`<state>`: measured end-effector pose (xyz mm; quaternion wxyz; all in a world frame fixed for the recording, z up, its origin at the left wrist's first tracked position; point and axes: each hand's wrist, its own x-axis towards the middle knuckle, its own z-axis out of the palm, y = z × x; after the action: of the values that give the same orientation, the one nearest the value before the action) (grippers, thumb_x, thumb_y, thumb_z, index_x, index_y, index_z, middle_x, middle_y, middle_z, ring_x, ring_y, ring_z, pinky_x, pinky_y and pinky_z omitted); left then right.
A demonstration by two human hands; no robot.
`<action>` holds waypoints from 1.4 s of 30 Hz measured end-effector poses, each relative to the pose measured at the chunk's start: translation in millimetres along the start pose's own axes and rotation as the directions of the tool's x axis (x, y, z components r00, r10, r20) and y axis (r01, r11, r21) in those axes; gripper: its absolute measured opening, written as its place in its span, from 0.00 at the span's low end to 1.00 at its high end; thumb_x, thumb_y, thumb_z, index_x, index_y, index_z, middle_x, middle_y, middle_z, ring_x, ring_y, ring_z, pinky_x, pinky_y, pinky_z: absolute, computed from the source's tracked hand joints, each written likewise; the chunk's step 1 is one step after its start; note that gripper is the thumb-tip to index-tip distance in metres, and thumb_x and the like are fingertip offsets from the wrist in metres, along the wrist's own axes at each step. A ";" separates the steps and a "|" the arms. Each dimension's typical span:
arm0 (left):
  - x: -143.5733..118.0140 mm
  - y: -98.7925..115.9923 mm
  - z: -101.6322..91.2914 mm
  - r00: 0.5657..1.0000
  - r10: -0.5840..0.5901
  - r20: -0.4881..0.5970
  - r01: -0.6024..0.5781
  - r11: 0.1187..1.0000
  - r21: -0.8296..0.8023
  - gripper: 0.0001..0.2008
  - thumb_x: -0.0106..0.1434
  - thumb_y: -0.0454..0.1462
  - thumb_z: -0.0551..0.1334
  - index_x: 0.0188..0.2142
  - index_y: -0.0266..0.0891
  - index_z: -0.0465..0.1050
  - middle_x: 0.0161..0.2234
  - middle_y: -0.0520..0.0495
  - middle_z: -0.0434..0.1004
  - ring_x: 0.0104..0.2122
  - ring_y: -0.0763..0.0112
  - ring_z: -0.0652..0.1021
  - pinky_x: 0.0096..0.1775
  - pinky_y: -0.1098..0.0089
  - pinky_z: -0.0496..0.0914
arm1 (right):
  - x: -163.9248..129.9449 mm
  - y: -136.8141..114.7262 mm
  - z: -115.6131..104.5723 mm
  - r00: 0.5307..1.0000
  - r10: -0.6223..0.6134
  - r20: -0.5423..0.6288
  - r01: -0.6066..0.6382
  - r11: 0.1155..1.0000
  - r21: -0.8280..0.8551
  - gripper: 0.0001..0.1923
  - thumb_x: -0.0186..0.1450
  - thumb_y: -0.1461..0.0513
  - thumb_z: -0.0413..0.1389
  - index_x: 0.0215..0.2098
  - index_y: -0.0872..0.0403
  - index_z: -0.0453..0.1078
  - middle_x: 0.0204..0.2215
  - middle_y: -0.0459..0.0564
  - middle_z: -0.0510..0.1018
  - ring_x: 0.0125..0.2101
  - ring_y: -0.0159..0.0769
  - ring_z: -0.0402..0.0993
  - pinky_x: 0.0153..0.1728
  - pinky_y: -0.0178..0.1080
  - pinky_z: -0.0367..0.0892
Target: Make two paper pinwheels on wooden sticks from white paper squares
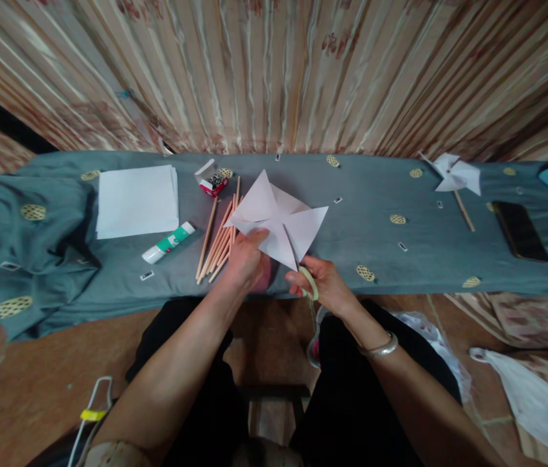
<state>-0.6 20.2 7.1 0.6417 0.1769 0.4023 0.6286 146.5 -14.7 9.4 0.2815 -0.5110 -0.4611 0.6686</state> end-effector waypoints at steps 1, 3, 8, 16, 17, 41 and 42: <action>-0.2 0.0 0.1 1.000 0.000 -0.002 0.000 1.000 0.003 0.19 0.50 0.28 0.62 0.44 0.33 0.73 0.31 0.47 0.80 0.39 0.61 0.80 0.49 0.62 0.68 | 0.0 0.2 0.0 1.000 -0.004 0.002 0.004 1.000 0.000 0.22 0.46 0.49 0.68 0.27 0.54 0.67 0.15 0.42 0.74 0.15 0.26 0.66 0.17 0.30 0.60; -0.8 0.2 0.7 1.000 -0.006 -0.007 0.006 1.000 0.004 0.18 0.50 0.28 0.62 0.43 0.32 0.73 0.31 0.47 0.80 0.39 0.60 0.80 0.49 0.61 0.68 | -0.1 0.3 0.0 1.000 -0.012 0.004 0.012 1.000 -0.003 0.22 0.46 0.49 0.67 0.27 0.54 0.67 0.16 0.42 0.74 0.16 0.26 0.66 0.17 0.30 0.60; -2.0 -0.2 1.9 1.000 0.003 -0.007 -0.003 1.000 -0.005 0.18 0.49 0.28 0.62 0.42 0.33 0.73 0.30 0.47 0.80 0.39 0.60 0.80 0.48 0.62 0.69 | 0.2 0.4 -0.1 1.000 0.002 -0.005 -0.002 1.000 -0.004 0.22 0.45 0.49 0.68 0.26 0.55 0.68 0.15 0.43 0.74 0.16 0.26 0.66 0.17 0.30 0.60; 1.5 -3.3 -1.4 1.000 0.014 0.015 -0.014 1.000 0.008 0.20 0.49 0.29 0.62 0.44 0.32 0.72 0.33 0.45 0.81 0.42 0.58 0.80 0.50 0.60 0.68 | 1.1 2.7 -1.1 1.000 -0.024 0.001 0.024 1.000 -0.011 0.21 0.47 0.48 0.67 0.26 0.54 0.68 0.15 0.42 0.74 0.16 0.26 0.66 0.17 0.30 0.60; 1.6 -3.3 -1.5 1.000 0.007 0.016 -0.007 1.000 0.004 0.19 0.49 0.29 0.62 0.44 0.32 0.72 0.33 0.45 0.81 0.42 0.58 0.80 0.50 0.60 0.68 | 1.2 2.3 -0.9 1.000 -0.029 0.000 0.029 0.999 -0.014 0.21 0.47 0.48 0.67 0.26 0.54 0.68 0.15 0.42 0.74 0.16 0.26 0.66 0.17 0.30 0.60; 6.1 -9.0 0.6 0.999 -0.036 0.041 0.037 0.999 -0.022 0.18 0.48 0.26 0.61 0.41 0.32 0.72 0.34 0.44 0.81 0.45 0.57 0.79 0.52 0.58 0.69 | -40.6 -3.5 -109.0 0.907 -0.195 -0.373 -0.012 0.874 -0.486 0.32 0.51 0.45 0.64 0.47 0.56 0.70 0.26 0.49 0.80 0.28 0.39 0.77 0.29 0.39 0.69; 5.4 -12.5 2.4 0.996 -0.070 0.050 0.071 0.997 -0.010 0.16 0.47 0.26 0.61 0.39 0.32 0.72 0.32 0.45 0.81 0.44 0.57 0.80 0.51 0.58 0.70 | -37.7 -2.7 -113.4 0.841 -0.282 -0.462 -0.073 0.786 -0.613 0.31 0.54 0.46 0.63 0.48 0.56 0.70 0.28 0.51 0.81 0.31 0.42 0.78 0.31 0.41 0.70</action>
<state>8.8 24.1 -2.2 0.6743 0.1743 0.3883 0.6035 265.2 -8.2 21.8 0.2560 -0.7104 -0.5837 0.2985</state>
